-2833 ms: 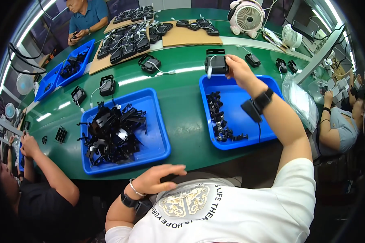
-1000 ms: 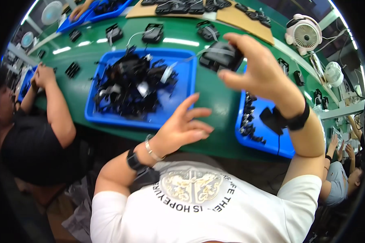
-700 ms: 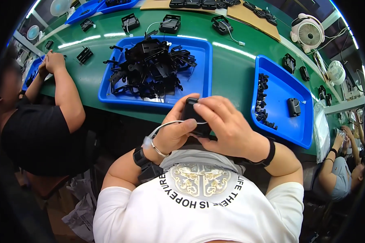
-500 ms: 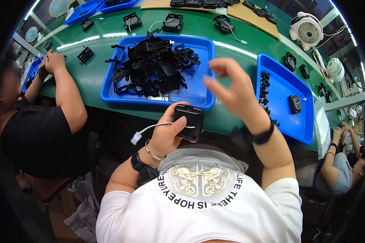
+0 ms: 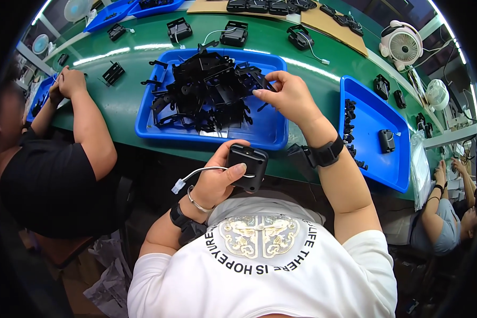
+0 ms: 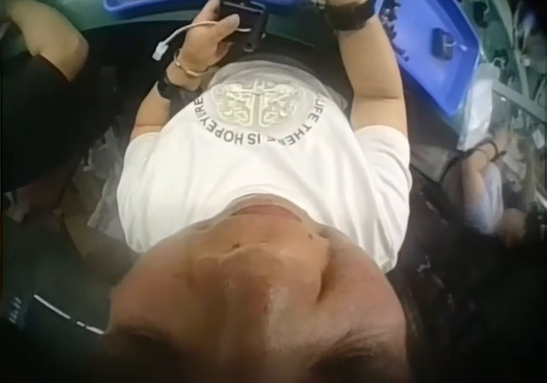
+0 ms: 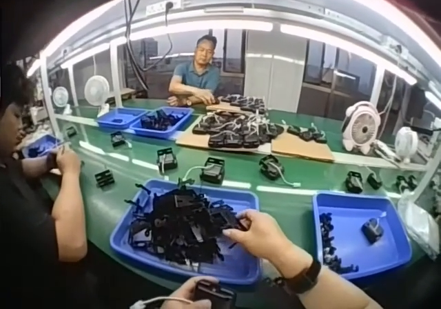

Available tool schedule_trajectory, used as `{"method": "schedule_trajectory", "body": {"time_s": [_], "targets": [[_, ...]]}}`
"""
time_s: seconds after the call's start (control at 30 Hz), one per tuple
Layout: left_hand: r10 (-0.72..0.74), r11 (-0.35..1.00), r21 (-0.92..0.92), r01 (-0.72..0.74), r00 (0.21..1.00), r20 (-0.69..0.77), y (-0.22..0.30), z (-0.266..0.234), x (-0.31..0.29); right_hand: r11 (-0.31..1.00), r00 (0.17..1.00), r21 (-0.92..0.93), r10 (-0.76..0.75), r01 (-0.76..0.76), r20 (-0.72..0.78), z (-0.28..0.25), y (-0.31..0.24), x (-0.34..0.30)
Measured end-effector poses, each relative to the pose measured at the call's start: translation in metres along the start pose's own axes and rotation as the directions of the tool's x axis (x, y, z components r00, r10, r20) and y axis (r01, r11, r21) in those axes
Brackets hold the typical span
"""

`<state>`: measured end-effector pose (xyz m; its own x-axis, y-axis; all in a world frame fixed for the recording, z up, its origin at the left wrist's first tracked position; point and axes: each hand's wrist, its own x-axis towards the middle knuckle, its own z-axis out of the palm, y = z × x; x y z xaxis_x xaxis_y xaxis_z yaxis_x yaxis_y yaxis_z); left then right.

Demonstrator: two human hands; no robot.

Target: The person assembles a device by inserting a small component into a black housing, fitting a bracket onto it, and securing it with a screw. They repeat this process for a second unit before placing both completed assemblies onto a cardboard sheet.

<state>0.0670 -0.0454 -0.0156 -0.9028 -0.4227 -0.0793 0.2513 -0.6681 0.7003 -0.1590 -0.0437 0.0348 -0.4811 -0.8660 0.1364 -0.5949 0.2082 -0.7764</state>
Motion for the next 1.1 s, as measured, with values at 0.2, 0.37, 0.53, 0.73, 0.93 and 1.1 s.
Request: {"method": "schedule_trajectory", "body": {"time_s": [0.2, 0.37, 0.53, 0.73, 0.93, 1.1], "targets": [[0.048, 0.999, 0.008, -0.048, 0.999, 0.022, 0.002, 0.003, 0.008, 0.991, 0.988, 0.047, -0.122, 0.127, -0.095, -0.009, 0.002, -0.027], [-0.033, 0.996, 0.075, 0.037, 0.998, -0.052, 0.013, 0.006, 0.006, 0.814, 0.821, -0.155, -0.57, 0.56, -0.029, -0.046, -0.007, -0.079], [-0.081, 0.977, 0.193, 0.086, 0.996, -0.033, 0.017, 0.011, 0.009, 0.694, 0.701, -0.118, -0.681, 0.71, 0.211, -0.074, -0.023, -0.112], [-0.229, 0.949, 0.215, 0.229, 0.973, -0.026, 0.01, 0.016, 0.015, 0.498, 0.507, -0.143, -0.745, 0.855, 0.433, -0.08, -0.023, -0.134], [-0.134, 0.919, 0.382, 0.1, 0.989, 0.062, 0.002, 0.027, 0.008, 0.442, 0.427, -0.083, -0.777, 0.893, 0.462, -0.079, -0.017, -0.146], [-0.187, 0.861, 0.493, 0.124, 0.979, 0.08, 0.003, 0.032, 0.006, 0.462, 0.394, -0.013, -0.741, 0.887, 0.543, -0.079, -0.013, -0.147]]}}
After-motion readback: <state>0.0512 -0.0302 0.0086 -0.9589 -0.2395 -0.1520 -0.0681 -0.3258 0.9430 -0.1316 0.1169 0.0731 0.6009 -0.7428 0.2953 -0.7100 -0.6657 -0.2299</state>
